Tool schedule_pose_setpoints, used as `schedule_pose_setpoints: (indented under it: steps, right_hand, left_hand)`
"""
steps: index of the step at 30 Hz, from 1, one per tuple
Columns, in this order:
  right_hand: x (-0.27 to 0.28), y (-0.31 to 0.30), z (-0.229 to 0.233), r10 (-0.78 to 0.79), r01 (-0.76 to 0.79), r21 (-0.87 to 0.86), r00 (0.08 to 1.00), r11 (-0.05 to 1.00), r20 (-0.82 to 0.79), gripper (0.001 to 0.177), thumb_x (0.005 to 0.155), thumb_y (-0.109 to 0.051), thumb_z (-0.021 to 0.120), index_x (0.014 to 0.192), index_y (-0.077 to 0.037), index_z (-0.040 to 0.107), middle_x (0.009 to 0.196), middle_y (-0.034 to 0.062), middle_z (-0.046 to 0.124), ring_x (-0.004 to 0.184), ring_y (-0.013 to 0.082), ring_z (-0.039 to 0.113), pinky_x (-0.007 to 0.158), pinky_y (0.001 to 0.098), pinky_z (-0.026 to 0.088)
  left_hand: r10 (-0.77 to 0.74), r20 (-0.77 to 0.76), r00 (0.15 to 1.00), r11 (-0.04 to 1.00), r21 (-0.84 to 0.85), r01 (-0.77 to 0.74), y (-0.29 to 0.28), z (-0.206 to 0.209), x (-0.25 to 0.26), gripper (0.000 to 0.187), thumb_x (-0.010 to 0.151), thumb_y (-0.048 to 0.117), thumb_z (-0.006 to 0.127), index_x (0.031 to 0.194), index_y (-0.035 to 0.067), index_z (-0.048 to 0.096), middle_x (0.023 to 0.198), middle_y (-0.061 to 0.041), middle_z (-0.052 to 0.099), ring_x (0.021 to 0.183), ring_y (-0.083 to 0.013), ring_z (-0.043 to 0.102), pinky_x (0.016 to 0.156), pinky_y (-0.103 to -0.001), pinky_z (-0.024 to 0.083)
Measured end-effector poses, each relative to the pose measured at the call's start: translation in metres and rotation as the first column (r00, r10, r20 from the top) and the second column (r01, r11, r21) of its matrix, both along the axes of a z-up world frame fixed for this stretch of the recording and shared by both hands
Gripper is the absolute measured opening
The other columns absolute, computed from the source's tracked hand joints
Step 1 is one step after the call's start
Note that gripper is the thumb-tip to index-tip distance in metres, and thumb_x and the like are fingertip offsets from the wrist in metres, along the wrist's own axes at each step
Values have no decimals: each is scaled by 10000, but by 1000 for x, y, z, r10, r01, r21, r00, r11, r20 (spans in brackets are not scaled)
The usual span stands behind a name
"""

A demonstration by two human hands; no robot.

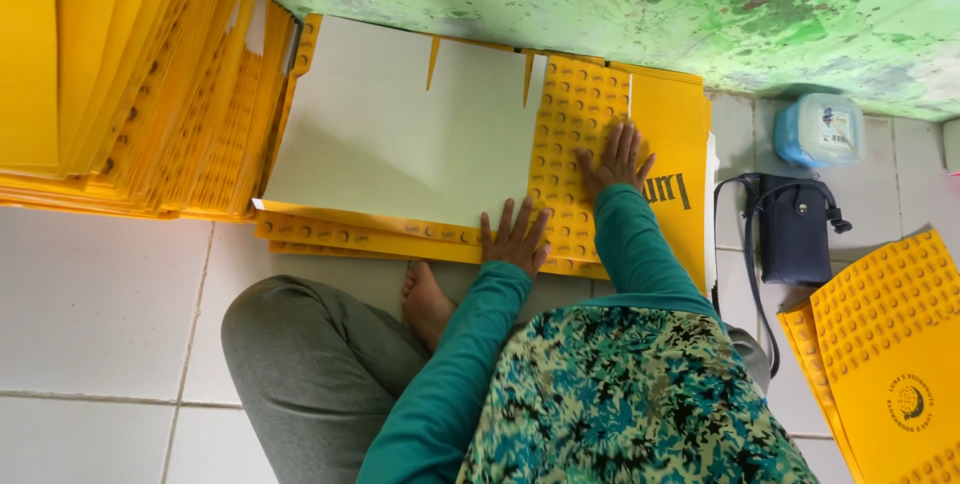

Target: Stacking and organizing flat cardboard doughnut boxes on the floor

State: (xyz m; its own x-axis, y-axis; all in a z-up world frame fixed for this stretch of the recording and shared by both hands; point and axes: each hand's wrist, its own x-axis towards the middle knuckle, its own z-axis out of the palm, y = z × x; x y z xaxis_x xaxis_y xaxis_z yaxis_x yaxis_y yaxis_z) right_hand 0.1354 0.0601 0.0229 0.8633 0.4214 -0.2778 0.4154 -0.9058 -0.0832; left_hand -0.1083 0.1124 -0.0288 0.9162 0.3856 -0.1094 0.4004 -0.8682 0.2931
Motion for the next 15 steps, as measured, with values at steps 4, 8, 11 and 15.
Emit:
schedule_pose_setpoints:
  steps: [4, 8, 11, 15]
  right_hand:
    - [-50, -6, 4, 1, 3, -62, 998, 998, 57, 821, 1038, -718, 131, 1671, -250, -103, 1750, 54, -102, 1608, 267, -114, 1278, 621, -106]
    - [-135, -50, -40, 157, -213, 121, 918, 969, 363, 667, 1081, -486, 294, 1693, -289, 114, 1744, 156, 91, 1593, 397, 74, 1216, 706, 47]
    - [-189, -72, -63, 233, -297, 106, 886, 949, 401, 655, 1060, -422, 324, 1682, -356, 131, 1747, 135, 62, 1584, 428, 4, 1186, 725, -13]
    - [-217, -80, -55, 289, -315, 110, 935, 943, 204, 666, 1032, -645, 257, 1641, -491, 34, 1746, 104, -38, 1563, 486, -68, 1170, 786, -22]
  left_hand:
    - [4, -15, 1000, 1000, 2, -4, 2, 3, 4, 689, 1060, 553, 305, 1656, 404, -7, 1749, 40, -129, 1597, -310, -109, 1227, -679, -128]
    - [-39, -73, 997, 996, -84, 33, 4, 15, 0, 647, 1074, 479, 260, 1655, 391, -10, 1747, 39, -130, 1597, -305, -127, 1232, -681, -136]
    - [-84, -113, 990, 991, -115, 71, 12, 18, -2, 667, 1049, 423, 289, 1663, 363, 37, 1751, 29, -109, 1601, -303, -129, 1241, -667, -141]
    - [-209, 70, 975, 978, 23, 208, 51, -70, -14, 856, 958, 504, 539, 1662, 367, 73, 1765, -17, -38, 1614, -356, 2, 1292, -634, 64]
